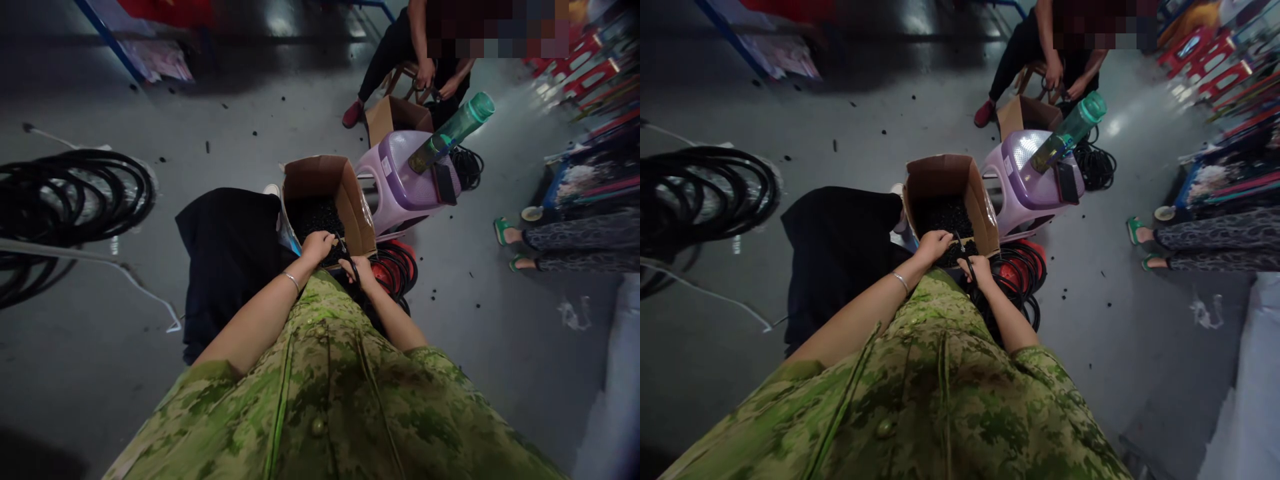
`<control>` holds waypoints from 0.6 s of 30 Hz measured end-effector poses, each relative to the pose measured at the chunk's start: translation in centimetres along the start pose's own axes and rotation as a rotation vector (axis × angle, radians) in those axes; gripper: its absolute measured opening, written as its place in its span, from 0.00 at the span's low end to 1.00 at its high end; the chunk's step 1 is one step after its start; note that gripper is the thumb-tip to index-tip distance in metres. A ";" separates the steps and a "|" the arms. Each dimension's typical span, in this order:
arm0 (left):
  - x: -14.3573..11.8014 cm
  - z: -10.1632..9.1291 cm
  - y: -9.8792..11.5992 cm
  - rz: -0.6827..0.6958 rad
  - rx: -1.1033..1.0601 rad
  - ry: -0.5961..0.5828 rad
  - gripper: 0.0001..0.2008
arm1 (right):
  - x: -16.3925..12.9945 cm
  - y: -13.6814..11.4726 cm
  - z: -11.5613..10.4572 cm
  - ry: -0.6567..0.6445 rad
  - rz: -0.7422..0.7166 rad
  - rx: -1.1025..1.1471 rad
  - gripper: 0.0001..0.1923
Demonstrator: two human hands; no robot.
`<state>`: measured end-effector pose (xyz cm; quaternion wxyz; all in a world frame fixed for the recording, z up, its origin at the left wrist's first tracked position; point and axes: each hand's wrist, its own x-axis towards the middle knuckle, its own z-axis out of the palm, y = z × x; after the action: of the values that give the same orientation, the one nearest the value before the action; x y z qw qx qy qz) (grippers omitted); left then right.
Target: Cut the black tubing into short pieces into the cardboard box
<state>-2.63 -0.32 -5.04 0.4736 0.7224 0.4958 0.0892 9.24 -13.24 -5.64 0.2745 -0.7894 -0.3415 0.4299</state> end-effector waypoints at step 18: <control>-0.5 -0.1 1.7 -0.203 -0.798 -0.011 0.09 | 1.4 1.5 1.6 -0.082 0.251 0.278 0.18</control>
<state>-1.88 -0.78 -3.54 0.7255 0.4302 0.4886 0.2235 8.85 -12.87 -8.12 0.3110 -0.7622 -0.1887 0.5355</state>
